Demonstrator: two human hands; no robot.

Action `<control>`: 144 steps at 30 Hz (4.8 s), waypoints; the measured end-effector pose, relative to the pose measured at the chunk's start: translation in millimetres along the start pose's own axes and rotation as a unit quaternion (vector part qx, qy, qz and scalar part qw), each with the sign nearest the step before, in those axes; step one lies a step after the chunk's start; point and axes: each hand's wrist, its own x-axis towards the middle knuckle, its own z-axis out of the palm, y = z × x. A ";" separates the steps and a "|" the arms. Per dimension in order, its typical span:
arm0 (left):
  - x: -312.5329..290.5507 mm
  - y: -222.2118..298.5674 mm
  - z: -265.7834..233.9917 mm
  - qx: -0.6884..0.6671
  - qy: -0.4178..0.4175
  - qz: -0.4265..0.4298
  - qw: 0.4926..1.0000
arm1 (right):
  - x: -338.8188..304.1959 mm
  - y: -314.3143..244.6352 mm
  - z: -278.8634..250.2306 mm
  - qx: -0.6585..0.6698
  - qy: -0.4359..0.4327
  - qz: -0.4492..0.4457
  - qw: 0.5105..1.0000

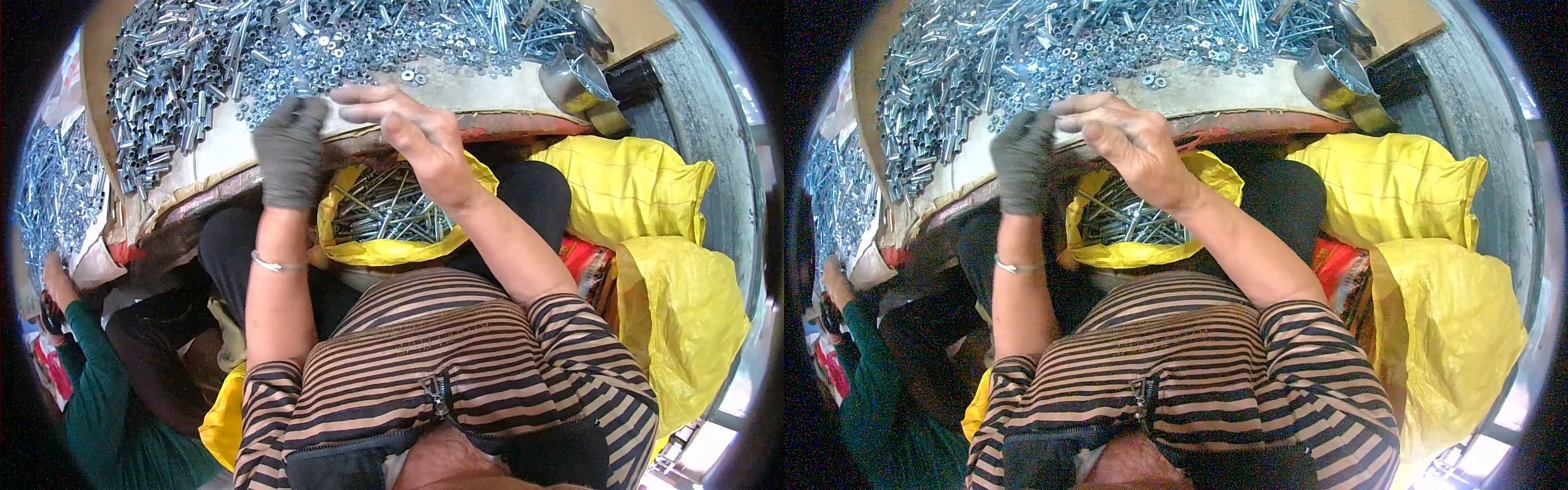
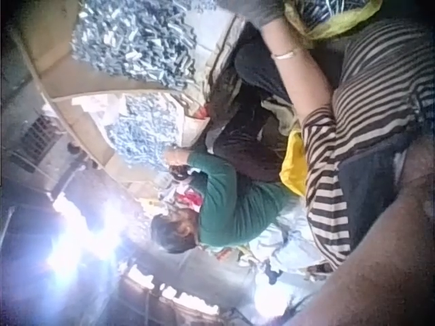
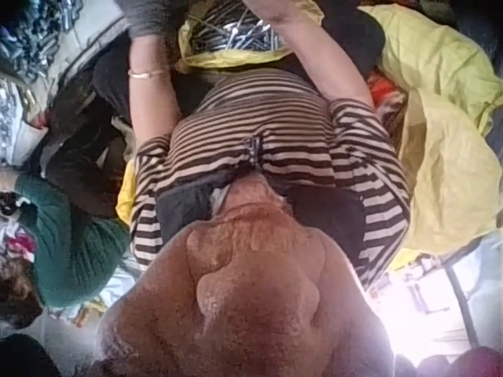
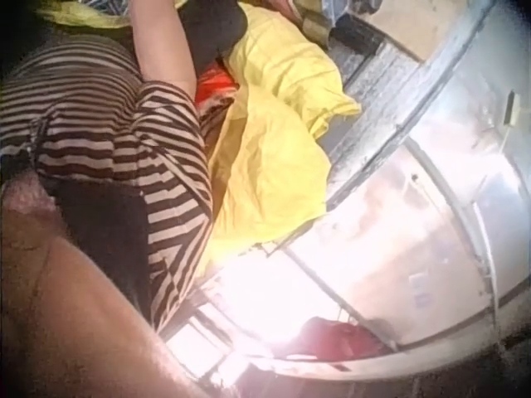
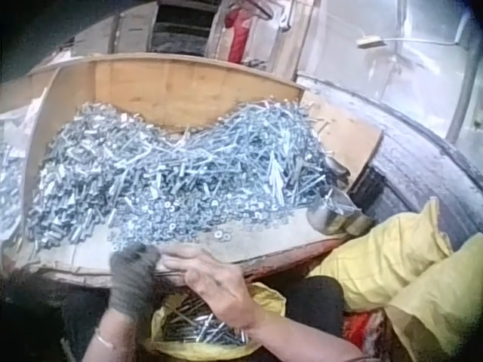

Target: The person assembles anchor bolts by sliding metal sleeves and washers onto bolts, threading nuts on by hand, and placing the assembled bolts into a yellow bag.

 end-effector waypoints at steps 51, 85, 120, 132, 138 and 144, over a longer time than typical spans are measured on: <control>4.9 36.5 15.2 -0.634 -0.185 -0.429 0.617 | 86.7 114.2 -197.5 -0.593 0.142 0.286 0.739; -15.7 18.5 7.7 -0.857 -0.096 -0.357 0.360 | -20.8 -36.6 -56.5 -0.168 -0.078 0.132 0.974; -3.0 56.9 14.7 -0.735 -0.056 -0.494 0.461 | -0.7 -10.8 -34.4 -0.259 0.007 0.014 0.966; -6.7 65.5 11.1 -0.713 -0.139 -0.451 0.518 | 36.0 44.4 -68.4 -0.226 0.163 0.104 0.955; -8.0 54.7 23.6 -0.718 -0.186 -0.415 0.528 | 43.2 89.8 -138.8 -0.597 0.026 0.203 0.776; -6.9 48.7 27.3 -0.704 -0.174 -0.428 0.539 | 33.7 90.7 -161.0 -0.388 0.176 0.146 0.893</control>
